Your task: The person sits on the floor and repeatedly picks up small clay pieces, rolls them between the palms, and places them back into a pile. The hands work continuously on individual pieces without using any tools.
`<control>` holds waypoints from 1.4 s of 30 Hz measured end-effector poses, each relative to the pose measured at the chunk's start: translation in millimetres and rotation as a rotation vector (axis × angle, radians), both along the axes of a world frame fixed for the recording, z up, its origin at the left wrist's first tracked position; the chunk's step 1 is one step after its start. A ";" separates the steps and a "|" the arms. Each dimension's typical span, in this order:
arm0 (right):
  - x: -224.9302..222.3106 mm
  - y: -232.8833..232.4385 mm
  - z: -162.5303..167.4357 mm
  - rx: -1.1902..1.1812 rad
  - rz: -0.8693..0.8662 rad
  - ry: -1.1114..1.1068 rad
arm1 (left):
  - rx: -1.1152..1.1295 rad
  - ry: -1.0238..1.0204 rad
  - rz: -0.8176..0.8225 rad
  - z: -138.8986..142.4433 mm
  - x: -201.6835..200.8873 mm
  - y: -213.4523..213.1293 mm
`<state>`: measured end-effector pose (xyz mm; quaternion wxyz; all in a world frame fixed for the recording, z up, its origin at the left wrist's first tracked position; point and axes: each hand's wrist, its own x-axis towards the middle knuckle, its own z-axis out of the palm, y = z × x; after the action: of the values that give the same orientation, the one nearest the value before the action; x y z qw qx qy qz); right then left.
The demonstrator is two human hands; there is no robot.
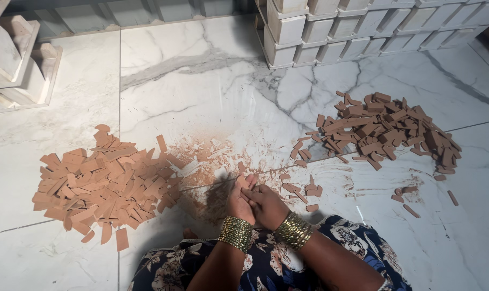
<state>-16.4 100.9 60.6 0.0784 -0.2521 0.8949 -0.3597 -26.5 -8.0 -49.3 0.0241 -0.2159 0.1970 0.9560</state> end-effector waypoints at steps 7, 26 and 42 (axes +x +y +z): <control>-5.0 22.5 23.3 -0.115 -0.013 0.096 | -0.012 -0.123 0.090 -11.3 -5.8 -0.7; -12.7 27.8 20.0 0.006 0.148 -0.082 | -0.058 -0.150 0.035 -7.8 -4.5 -11.5; -11.2 6.9 8.1 -0.149 -0.056 0.204 | 0.125 0.167 -0.064 18.1 5.8 12.1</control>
<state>-27.6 107.8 68.8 -0.0420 -0.2672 0.8759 -0.3996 -20.7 4.1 -31.2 0.0514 -0.1274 0.1449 0.9799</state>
